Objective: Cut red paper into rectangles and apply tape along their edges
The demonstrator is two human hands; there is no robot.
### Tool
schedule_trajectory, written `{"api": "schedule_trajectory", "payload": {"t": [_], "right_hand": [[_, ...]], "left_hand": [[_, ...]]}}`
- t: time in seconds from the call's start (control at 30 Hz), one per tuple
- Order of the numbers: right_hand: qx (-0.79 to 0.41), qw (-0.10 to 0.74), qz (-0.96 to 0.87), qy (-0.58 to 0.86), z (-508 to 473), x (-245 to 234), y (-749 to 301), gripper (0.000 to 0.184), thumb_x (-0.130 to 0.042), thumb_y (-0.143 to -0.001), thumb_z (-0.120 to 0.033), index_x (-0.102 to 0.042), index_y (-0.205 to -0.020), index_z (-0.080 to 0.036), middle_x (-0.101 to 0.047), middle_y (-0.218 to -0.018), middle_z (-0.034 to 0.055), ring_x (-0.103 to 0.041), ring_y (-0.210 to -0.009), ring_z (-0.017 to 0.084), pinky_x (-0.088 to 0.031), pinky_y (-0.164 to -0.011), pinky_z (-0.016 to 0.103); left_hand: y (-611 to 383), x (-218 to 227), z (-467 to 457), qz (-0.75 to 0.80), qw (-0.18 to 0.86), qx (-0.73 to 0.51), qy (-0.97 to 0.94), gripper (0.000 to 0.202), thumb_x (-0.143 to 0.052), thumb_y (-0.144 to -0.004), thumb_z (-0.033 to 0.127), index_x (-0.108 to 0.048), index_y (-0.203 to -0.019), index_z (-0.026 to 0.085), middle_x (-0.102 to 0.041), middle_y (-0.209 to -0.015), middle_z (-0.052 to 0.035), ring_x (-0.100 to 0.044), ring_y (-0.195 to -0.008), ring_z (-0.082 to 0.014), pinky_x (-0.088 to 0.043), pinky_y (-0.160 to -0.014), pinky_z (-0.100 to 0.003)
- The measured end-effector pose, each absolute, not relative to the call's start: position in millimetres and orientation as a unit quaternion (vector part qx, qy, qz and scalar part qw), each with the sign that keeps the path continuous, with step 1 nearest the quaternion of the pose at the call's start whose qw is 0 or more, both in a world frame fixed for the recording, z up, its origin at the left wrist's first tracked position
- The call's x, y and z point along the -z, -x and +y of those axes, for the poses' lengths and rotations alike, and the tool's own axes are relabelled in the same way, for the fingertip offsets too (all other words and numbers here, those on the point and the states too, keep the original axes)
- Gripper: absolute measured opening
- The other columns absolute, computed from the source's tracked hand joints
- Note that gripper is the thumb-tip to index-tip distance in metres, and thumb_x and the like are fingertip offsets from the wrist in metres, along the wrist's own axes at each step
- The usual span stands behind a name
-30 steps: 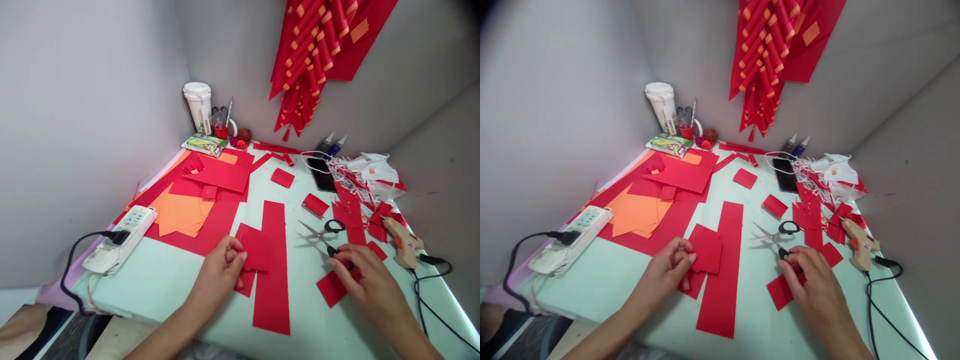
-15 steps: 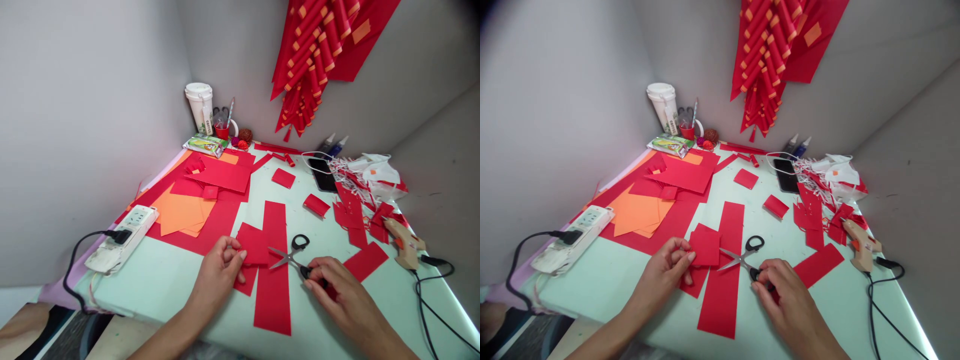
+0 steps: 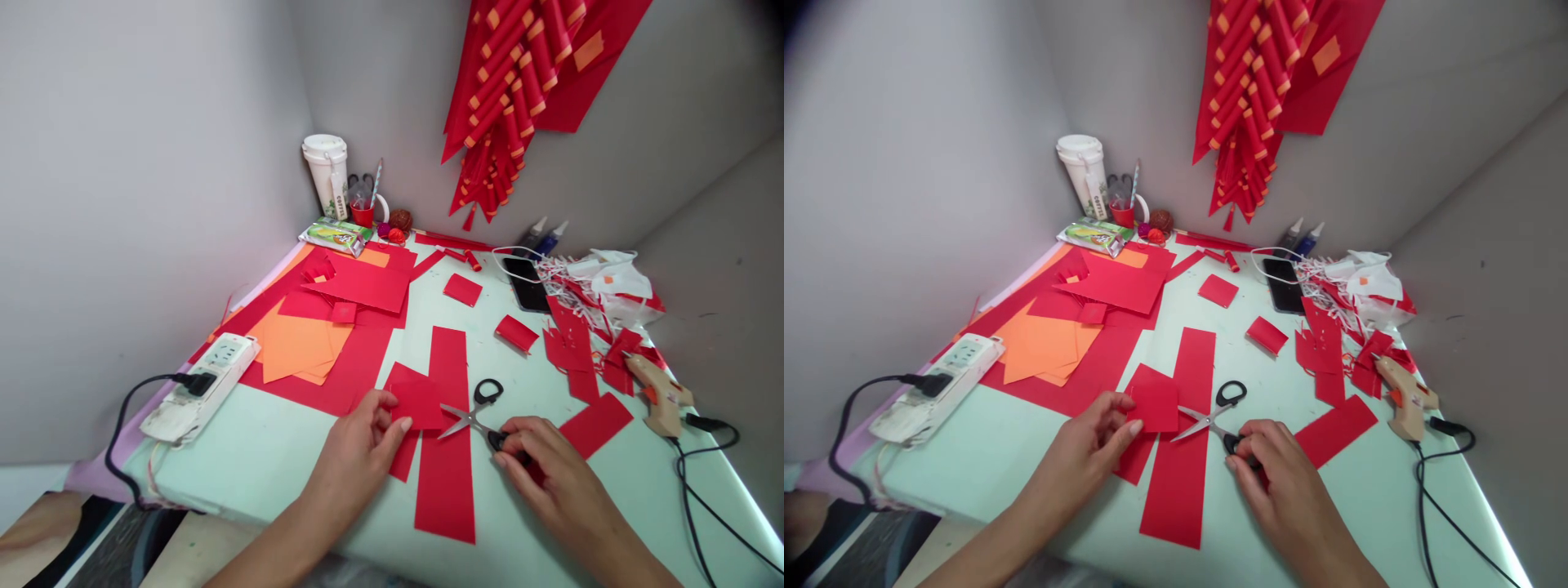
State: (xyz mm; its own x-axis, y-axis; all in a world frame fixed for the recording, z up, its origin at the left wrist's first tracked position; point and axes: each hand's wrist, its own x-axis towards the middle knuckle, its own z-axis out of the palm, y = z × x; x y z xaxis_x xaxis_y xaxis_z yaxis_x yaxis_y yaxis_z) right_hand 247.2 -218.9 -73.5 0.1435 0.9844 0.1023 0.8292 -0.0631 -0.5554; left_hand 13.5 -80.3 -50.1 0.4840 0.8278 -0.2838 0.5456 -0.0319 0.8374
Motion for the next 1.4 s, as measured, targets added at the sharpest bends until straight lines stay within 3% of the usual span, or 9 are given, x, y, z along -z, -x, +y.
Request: {"api": "schedule_trajectory", "payload": {"t": [0.13,0.23,0.4,0.5,0.7,0.93,1.07,1.23,1.4], "right_hand": [[-0.125,0.233,-0.637,0.724,-220,76,-250,0.015,-0.048,-0.094,-0.029,-0.057,-0.086,-0.022,-0.061,-0.101,0.0093,-0.059,-0.094,0.023,-0.052,-0.076,0.037],[-0.111,0.225,-0.638,0.728,-221,76,-253,0.016,-0.048,-0.094,-0.030,-0.058,-0.085,-0.022,-0.062,-0.101,0.0093,-0.060,-0.092,0.023,-0.053,-0.074,0.036],[-0.085,0.228,-0.640,0.729,-221,77,-257,0.016,-0.049,-0.094,-0.030,-0.059,-0.084,-0.022,-0.063,-0.100,0.0094,-0.061,-0.091,0.024,-0.053,-0.074,0.037],[-0.077,0.224,-0.632,0.738,-222,78,-259,0.015,-0.049,-0.094,-0.030,-0.059,-0.086,-0.022,-0.063,-0.101,0.0094,-0.061,-0.093,0.024,-0.053,-0.077,0.039],[-0.076,0.230,-0.636,0.733,-224,79,-260,0.016,-0.049,-0.094,-0.031,-0.060,-0.086,-0.022,-0.063,-0.102,0.0101,-0.061,-0.094,0.025,-0.053,-0.077,0.039],[-0.093,0.230,-0.676,0.694,-219,76,-255,0.011,-0.050,-0.094,-0.026,-0.060,-0.091,-0.022,-0.062,-0.105,0.0103,-0.060,-0.095,0.023,-0.054,-0.075,0.036],[-0.100,0.215,-0.698,0.676,-216,75,-254,0.011,-0.049,-0.094,-0.023,-0.059,-0.091,-0.021,-0.062,-0.105,0.0106,-0.060,-0.096,0.023,-0.053,-0.076,0.035],[-0.123,0.204,-0.710,0.662,-215,72,-255,0.011,-0.049,-0.094,-0.021,-0.059,-0.093,-0.021,-0.063,-0.105,0.0102,-0.060,-0.096,0.023,-0.053,-0.076,0.034],[-0.141,0.185,-0.720,0.654,-215,69,-259,0.029,-0.048,-0.094,-0.020,-0.055,-0.122,-0.019,-0.063,-0.110,0.0112,-0.059,-0.100,0.023,-0.054,-0.080,0.037]], "left_hand": [[-6,41,-82,0.479,0.355,-0.118,-0.795,0.023,-0.052,-0.090,0.040,-0.059,-0.102,0.022,-0.065,-0.074,-0.0020,-0.063,-0.071,-0.0219,-0.044,-0.061,-0.029],[-4,42,-80,0.421,0.280,-0.163,-0.847,0.025,-0.055,-0.089,0.037,-0.059,-0.108,0.022,-0.067,-0.101,-0.0076,-0.062,-0.095,-0.0252,-0.049,-0.079,-0.035],[-13,54,-71,0.333,0.204,-0.190,-0.901,0.064,-0.070,-0.080,0.034,-0.041,-0.137,0.023,-0.053,-0.135,-0.0123,-0.047,-0.126,-0.0322,-0.040,-0.102,-0.051],[-17,59,-69,0.314,0.189,-0.182,-0.912,0.067,-0.073,-0.078,0.030,-0.040,-0.137,0.022,-0.056,-0.132,-0.0121,-0.047,-0.125,-0.0326,-0.038,-0.102,-0.052],[-14,61,-75,0.271,0.139,-0.203,-0.931,0.045,-0.057,-0.088,0.015,-0.047,-0.132,0.019,-0.062,-0.119,-0.0116,-0.053,-0.116,-0.0291,-0.038,-0.101,-0.051],[-9,68,-78,0.231,0.123,-0.227,-0.938,0.034,-0.052,-0.092,0.017,-0.054,-0.126,0.018,-0.066,-0.115,-0.0117,-0.057,-0.112,-0.0263,-0.040,-0.100,-0.046],[-11,66,-76,0.239,0.122,-0.198,-0.943,0.035,-0.053,-0.091,0.018,-0.055,-0.127,0.016,-0.063,-0.124,-0.0137,-0.054,-0.119,-0.0290,-0.041,-0.101,-0.048],[-11,70,-71,0.201,0.141,-0.153,-0.957,0.050,-0.044,-0.092,0.008,-0.043,-0.140,0.019,-0.046,-0.147,-0.0101,-0.033,-0.141,-0.0257,-0.036,-0.110,-0.047],[-10,81,-69,0.127,0.198,-0.108,-0.966,0.060,-0.037,-0.082,-0.003,-0.047,-0.138,0.019,-0.048,-0.145,-0.0080,-0.038,-0.138,-0.0202,-0.035,-0.113,-0.044]]}}
